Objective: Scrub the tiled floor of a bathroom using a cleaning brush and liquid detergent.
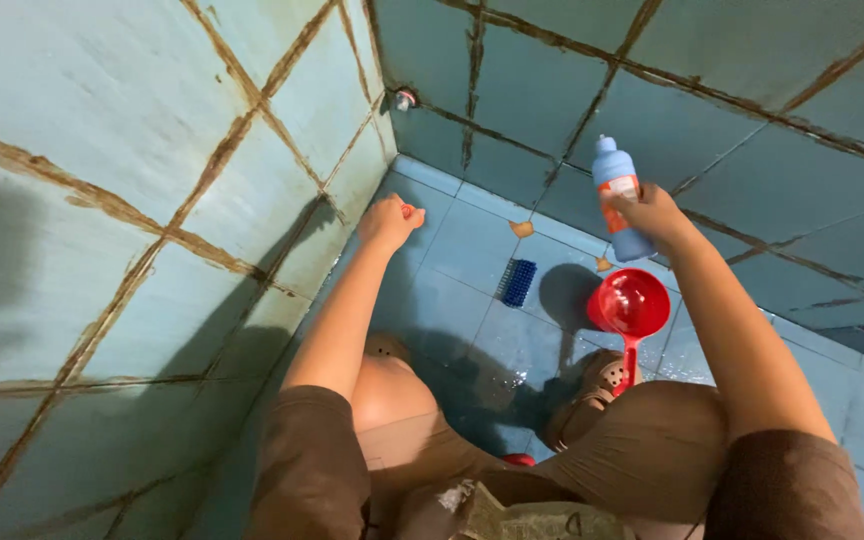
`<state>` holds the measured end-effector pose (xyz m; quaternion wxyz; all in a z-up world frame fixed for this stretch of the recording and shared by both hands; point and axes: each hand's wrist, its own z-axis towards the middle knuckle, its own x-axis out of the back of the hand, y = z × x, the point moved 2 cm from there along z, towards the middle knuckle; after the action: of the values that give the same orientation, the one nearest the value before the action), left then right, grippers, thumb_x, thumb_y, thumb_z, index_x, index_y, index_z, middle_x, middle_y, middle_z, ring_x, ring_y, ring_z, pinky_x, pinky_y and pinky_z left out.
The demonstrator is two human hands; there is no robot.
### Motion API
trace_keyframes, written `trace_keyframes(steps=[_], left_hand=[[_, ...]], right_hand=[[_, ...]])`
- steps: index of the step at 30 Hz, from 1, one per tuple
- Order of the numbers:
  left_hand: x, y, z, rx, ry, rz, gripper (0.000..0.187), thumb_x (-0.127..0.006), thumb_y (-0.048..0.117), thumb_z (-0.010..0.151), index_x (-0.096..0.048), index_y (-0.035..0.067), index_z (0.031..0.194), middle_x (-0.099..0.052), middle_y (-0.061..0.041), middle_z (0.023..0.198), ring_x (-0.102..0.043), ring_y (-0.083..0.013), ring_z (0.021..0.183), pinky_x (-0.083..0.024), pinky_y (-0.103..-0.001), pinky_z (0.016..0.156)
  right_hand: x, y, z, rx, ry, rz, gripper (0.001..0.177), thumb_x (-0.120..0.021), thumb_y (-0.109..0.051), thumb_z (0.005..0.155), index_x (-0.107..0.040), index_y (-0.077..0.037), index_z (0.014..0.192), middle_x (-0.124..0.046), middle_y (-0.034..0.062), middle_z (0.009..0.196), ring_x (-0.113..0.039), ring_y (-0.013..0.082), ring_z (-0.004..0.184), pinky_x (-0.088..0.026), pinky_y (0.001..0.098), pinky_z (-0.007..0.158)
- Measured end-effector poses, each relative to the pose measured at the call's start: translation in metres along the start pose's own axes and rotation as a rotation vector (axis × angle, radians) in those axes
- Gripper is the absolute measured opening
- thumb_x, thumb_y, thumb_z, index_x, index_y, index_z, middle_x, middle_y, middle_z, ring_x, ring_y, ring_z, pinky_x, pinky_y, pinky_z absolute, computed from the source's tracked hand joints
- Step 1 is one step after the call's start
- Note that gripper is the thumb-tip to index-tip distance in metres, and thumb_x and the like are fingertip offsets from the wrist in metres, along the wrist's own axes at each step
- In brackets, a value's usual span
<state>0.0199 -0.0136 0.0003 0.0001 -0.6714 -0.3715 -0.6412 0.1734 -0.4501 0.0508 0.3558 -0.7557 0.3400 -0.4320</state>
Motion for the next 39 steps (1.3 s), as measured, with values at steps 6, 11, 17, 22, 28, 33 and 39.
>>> trace_keyframes(steps=[6,11,17,22,28,33,39], left_hand=[[-0.010,0.006,-0.002,-0.052,-0.022,0.130,0.047,-0.077,0.058,0.084,-0.070,0.013,0.096,-0.075,-0.008,0.095,-0.071,-0.0292,0.092,-0.055,-0.044,0.077],[-0.005,0.003,-0.008,-0.038,-0.046,0.080,0.043,-0.076,0.054,0.082,-0.071,0.013,0.094,-0.076,-0.005,0.095,-0.072,-0.0276,0.092,-0.055,-0.044,0.078],[-0.010,-0.011,-0.006,-0.046,-0.058,0.144,0.045,-0.077,0.055,0.084,-0.070,0.012,0.096,-0.075,-0.008,0.095,-0.071,-0.0291,0.092,-0.055,-0.045,0.078],[-0.010,-0.014,-0.007,-0.049,-0.028,0.119,0.046,-0.077,0.054,0.083,-0.069,0.011,0.097,-0.075,-0.006,0.094,-0.072,-0.0276,0.091,-0.055,-0.044,0.076],[-0.011,-0.017,-0.005,-0.039,-0.039,0.170,0.048,-0.077,0.055,0.084,-0.069,0.010,0.099,-0.075,-0.008,0.094,-0.072,-0.0288,0.091,-0.056,-0.045,0.078],[-0.007,-0.011,-0.008,-0.019,-0.067,0.163,0.050,-0.077,0.055,0.082,-0.068,0.010,0.102,-0.075,-0.011,0.097,-0.072,-0.0318,0.095,-0.056,-0.047,0.079],[-0.007,-0.013,-0.009,-0.038,-0.051,0.188,0.048,-0.075,0.055,0.084,-0.069,0.011,0.102,-0.075,-0.011,0.099,-0.072,-0.0316,0.096,-0.056,-0.047,0.080]], right_hand=[[0.004,-0.004,-0.028,-0.101,-0.028,0.178,0.057,-0.080,-0.031,0.084,-0.060,0.003,0.126,-0.069,0.0153,0.106,-0.069,0.0228,0.088,-0.059,0.0422,0.073],[0.010,-0.010,-0.024,-0.045,0.084,0.088,0.052,-0.081,-0.025,0.084,-0.062,0.005,0.121,-0.069,0.0159,0.106,-0.069,0.0230,0.088,-0.058,0.0425,0.073],[0.020,-0.003,-0.016,-0.019,0.167,-0.088,0.051,-0.080,-0.029,0.080,-0.067,0.003,0.119,-0.072,0.0157,0.101,-0.072,0.0261,0.087,-0.058,0.0425,0.074],[0.022,0.011,-0.006,0.153,0.262,-0.662,0.065,-0.083,-0.044,0.077,-0.067,0.000,0.122,-0.072,0.0255,0.101,-0.071,0.0410,0.094,-0.055,0.0489,0.079],[0.018,0.009,-0.007,0.203,0.420,-1.036,0.046,-0.071,-0.038,0.091,-0.065,0.001,0.115,-0.072,0.0236,0.105,-0.072,0.0403,0.095,-0.058,0.0493,0.075],[0.018,-0.008,-0.016,0.409,0.646,-1.170,0.040,-0.076,-0.032,0.090,-0.063,0.000,0.110,-0.068,0.0173,0.106,-0.067,0.0343,0.099,-0.051,0.0455,0.081],[0.034,-0.044,-0.025,0.548,0.826,-1.283,0.043,-0.078,-0.027,0.086,-0.064,0.001,0.116,-0.067,0.0137,0.106,-0.065,0.0302,0.099,-0.047,0.0409,0.083]])
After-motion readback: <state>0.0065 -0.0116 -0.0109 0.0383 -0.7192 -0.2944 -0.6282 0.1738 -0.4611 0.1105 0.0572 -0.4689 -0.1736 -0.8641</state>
